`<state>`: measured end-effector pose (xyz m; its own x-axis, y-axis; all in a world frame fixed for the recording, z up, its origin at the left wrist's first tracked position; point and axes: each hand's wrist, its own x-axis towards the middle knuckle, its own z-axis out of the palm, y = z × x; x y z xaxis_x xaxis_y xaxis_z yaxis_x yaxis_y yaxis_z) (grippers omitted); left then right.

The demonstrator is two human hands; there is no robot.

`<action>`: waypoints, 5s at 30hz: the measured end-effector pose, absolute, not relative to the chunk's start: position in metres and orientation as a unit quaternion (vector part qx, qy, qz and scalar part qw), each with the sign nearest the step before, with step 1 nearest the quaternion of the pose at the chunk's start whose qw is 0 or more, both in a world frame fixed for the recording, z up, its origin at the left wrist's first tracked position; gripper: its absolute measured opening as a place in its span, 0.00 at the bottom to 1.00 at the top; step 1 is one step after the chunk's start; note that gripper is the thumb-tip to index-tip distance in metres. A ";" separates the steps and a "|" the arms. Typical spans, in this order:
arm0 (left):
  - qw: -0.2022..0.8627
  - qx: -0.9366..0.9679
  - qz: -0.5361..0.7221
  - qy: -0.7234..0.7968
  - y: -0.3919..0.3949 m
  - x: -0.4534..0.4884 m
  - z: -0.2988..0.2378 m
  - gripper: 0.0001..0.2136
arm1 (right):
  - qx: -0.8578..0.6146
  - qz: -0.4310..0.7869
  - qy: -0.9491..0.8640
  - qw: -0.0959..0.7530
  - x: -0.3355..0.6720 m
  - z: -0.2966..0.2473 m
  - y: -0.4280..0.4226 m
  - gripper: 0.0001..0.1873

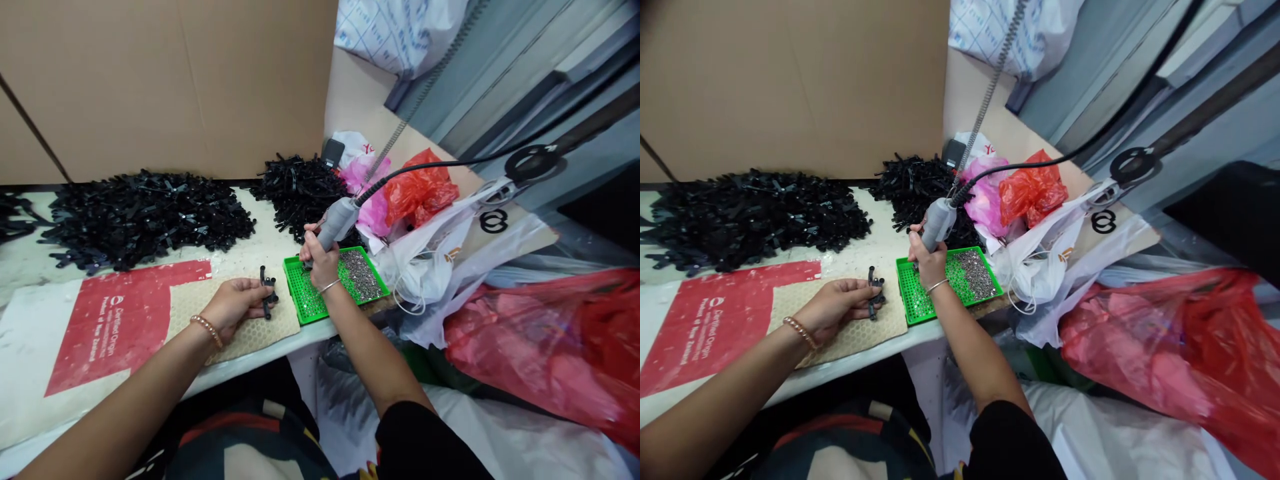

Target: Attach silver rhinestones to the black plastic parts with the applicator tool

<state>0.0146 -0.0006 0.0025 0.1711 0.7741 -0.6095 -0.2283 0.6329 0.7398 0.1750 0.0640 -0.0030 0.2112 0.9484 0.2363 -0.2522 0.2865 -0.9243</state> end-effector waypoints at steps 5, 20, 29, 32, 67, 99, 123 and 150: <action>0.721 0.260 0.340 0.545 -0.002 0.015 0.006 0.03 | -0.390 0.447 -0.451 0.667 0.177 -0.006 0.068 0.19; 0.724 0.254 0.342 0.542 -0.001 0.014 0.003 0.04 | -0.395 0.437 -0.476 0.653 0.179 -0.013 0.067 0.18; 0.722 0.270 0.347 0.534 -0.002 0.014 0.002 0.04 | -0.332 0.480 -0.390 0.712 0.166 0.032 0.039 0.19; 0.724 0.275 0.350 0.527 -0.003 0.014 0.001 0.06 | -0.299 0.531 -0.400 0.684 0.151 0.042 0.017 0.18; 0.718 0.286 0.359 0.523 -0.006 0.014 0.003 0.08 | -0.299 0.550 -0.412 0.663 0.127 0.024 0.007 0.17; 0.731 0.268 0.349 0.522 -0.005 0.010 0.001 0.05 | -0.381 0.470 -0.425 0.673 0.183 0.003 0.053 0.20; 0.727 0.244 0.361 0.530 -0.005 0.013 0.011 0.07 | -0.370 0.464 -0.472 0.652 0.185 -0.015 0.051 0.16; 0.740 0.264 0.366 0.499 -0.006 0.009 0.001 0.05 | -0.331 0.536 -0.403 0.664 0.121 0.027 0.030 0.20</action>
